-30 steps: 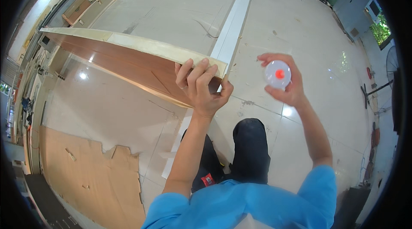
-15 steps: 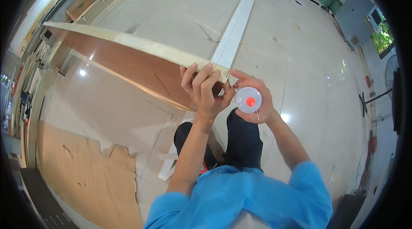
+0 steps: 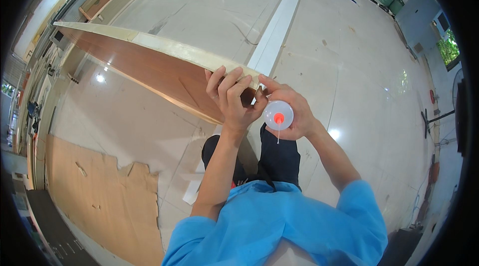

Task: The person kneels on the floor and applies glue to the edge of a wooden furniture piece, then presses a white edge banding strip onto the glued edge. They use a utility knife to trim the excess banding and smooth the joint. A coworker briefly assists by holding the piece steady.

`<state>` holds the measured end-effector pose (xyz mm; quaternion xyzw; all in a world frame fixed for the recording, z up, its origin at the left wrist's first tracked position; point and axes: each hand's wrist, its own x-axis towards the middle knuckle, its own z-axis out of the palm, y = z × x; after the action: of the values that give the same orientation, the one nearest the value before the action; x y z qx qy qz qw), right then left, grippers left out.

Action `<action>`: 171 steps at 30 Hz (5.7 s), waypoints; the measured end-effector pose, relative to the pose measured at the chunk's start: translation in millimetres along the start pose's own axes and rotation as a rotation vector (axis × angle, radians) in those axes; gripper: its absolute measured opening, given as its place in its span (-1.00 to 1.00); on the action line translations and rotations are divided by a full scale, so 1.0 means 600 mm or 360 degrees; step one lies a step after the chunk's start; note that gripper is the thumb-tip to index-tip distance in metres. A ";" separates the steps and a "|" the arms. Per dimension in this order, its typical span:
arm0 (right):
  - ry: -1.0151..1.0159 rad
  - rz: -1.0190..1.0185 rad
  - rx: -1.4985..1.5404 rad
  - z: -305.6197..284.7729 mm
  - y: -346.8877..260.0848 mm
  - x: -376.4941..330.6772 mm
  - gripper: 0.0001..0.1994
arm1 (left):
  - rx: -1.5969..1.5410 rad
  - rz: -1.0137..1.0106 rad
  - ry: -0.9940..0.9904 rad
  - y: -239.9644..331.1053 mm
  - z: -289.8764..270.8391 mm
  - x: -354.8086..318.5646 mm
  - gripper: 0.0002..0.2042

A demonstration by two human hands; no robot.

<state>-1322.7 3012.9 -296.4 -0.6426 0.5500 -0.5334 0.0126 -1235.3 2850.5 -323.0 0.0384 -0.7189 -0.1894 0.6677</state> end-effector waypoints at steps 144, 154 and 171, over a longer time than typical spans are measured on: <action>-0.0607 -0.0331 -0.1796 -0.178 -0.121 0.164 -0.41 | 0.0327 -0.0079 0.0133 0.015 -0.022 -0.010 -0.20; -0.0602 -0.0364 -0.1835 -0.184 -0.122 0.175 -0.42 | 0.0322 -0.0059 0.0126 0.014 -0.021 -0.007 -0.18; -0.0618 -0.0512 -0.1939 -0.177 -0.134 0.192 -0.49 | 0.0340 -0.0072 0.0083 0.014 -0.023 -0.016 -0.17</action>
<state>-1361.3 3022.2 -125.1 -0.6934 0.6383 0.0038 -0.3343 -1219.2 2858.0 -328.7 0.1307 -0.7163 -0.1257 0.6738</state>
